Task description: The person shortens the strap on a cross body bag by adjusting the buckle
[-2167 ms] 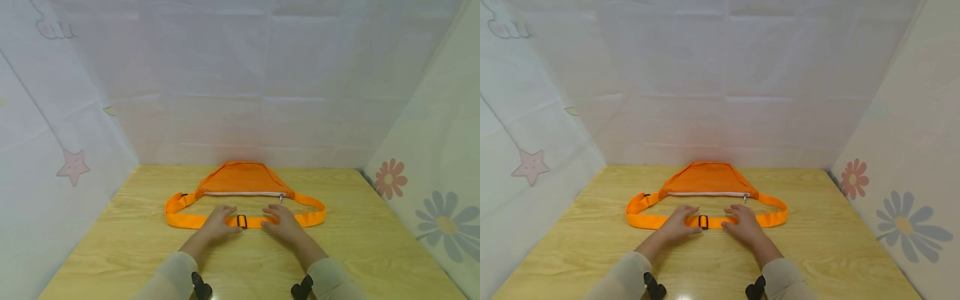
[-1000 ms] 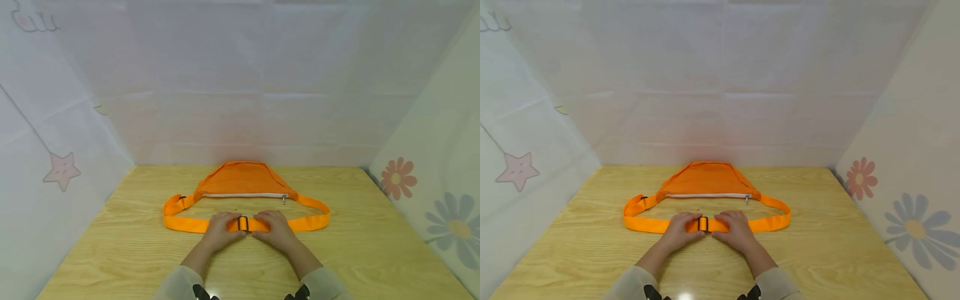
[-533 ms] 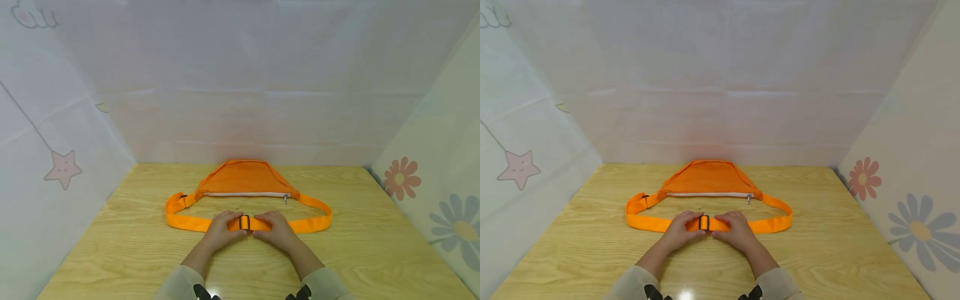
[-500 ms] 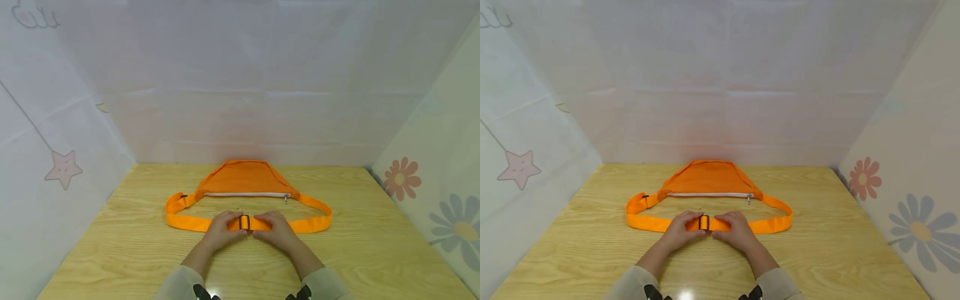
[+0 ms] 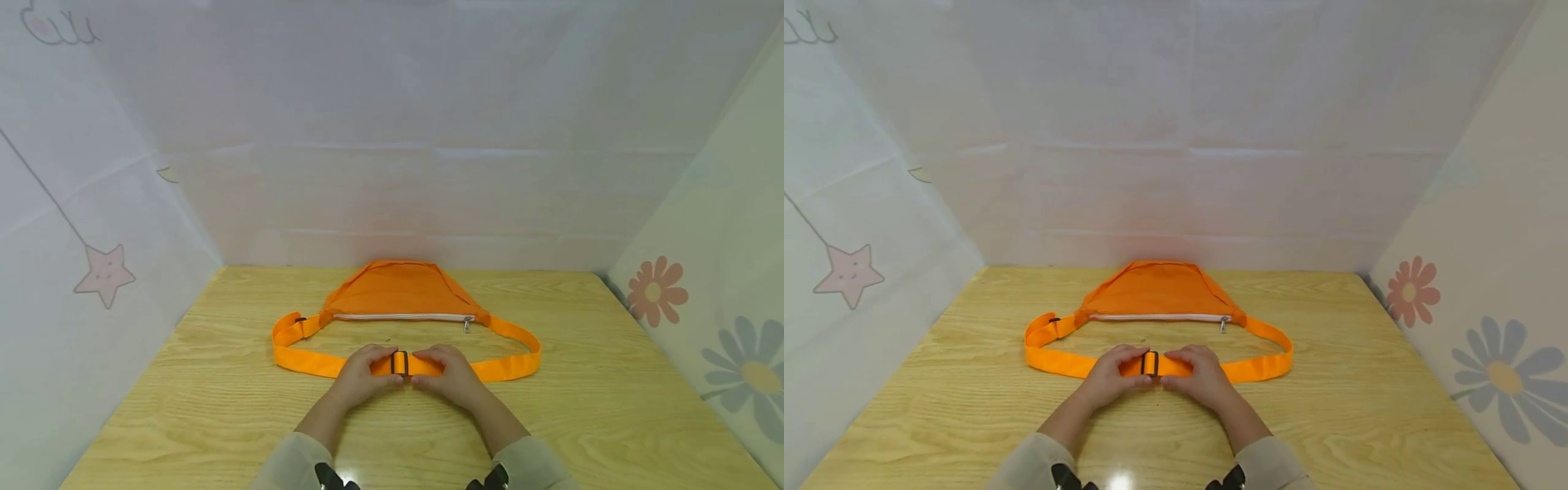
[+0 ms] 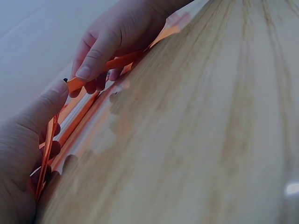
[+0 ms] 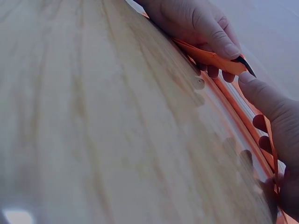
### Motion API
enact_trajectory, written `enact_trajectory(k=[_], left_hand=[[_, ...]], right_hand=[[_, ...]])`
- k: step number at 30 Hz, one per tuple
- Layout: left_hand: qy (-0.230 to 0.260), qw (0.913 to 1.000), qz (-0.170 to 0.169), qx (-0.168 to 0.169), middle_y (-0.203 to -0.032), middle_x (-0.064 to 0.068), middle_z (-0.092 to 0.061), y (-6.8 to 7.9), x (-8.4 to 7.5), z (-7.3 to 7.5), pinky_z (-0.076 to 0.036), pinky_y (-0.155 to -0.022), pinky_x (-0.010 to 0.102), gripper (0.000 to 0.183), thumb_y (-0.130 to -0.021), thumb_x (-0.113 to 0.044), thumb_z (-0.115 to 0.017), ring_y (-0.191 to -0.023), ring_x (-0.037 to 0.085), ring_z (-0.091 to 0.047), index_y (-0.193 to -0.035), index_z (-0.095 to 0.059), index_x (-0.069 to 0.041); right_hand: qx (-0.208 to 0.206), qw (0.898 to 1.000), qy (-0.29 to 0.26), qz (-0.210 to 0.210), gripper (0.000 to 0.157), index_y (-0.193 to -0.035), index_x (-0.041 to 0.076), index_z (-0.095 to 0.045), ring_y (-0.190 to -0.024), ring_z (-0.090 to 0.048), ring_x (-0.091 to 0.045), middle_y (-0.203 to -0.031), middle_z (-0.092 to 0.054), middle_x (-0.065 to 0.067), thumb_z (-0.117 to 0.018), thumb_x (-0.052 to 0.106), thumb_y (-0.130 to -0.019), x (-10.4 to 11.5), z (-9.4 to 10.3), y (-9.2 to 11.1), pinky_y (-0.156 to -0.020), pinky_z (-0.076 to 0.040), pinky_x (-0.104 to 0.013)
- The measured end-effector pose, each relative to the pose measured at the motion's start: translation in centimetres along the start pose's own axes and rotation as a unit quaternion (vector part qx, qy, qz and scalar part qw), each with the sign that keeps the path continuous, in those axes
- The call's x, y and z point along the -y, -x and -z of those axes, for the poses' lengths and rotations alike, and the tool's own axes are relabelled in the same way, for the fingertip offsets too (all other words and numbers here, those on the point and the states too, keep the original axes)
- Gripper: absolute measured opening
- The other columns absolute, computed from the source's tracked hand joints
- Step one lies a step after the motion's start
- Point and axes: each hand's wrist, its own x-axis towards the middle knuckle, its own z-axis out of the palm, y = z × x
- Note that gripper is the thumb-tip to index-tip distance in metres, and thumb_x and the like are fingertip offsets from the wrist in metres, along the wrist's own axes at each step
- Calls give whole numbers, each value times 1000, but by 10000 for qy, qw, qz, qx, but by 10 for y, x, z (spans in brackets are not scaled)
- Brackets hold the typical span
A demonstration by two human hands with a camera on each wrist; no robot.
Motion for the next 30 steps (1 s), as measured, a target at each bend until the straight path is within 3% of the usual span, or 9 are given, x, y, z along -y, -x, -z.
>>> enact_trajectory(k=[8,16,25,30], left_hand=[[114,9999,21,17,-129,8,-62,1,0,1,-40,-107,53,59,-81,-39,-79,-122,29,-56,-132,-63,-14],[201,9998,-50,48,-126,7,-64,-1,1,-2,-41,-106,52,60,-81,-41,-79,-120,27,-57,-131,-63,-11],[230,9997,-11,-4,-129,10,-62,-2,0,-2,-41,-106,53,61,-80,-40,-80,-123,30,-56,-130,-64,-10],[309,9995,-9,-30,-130,8,-62,-3,-1,-2,-40,-108,53,60,-81,-40,-79,-124,28,-55,-132,-63,-12]], right_hand=[[-7,10000,-63,-4,47,-117,23,-71,-116,-53,-20,-117,-64,3,-82,44,-76,3,-5,-2,-103,-42,-49],[-48,9996,-234,161,55,-122,13,-70,-116,-53,-24,-118,-66,-2,-83,39,-75,9,-8,-2,-104,-41,-53],[-97,9996,37,246,63,-128,15,-66,-118,-52,-24,-124,-65,-3,-85,40,-73,7,-7,-2,-103,-41,-52],[-156,9978,574,289,61,-126,19,-67,-121,-52,-25,-125,-65,-1,-85,44,-73,2,-2,1,-105,-40,-52]])
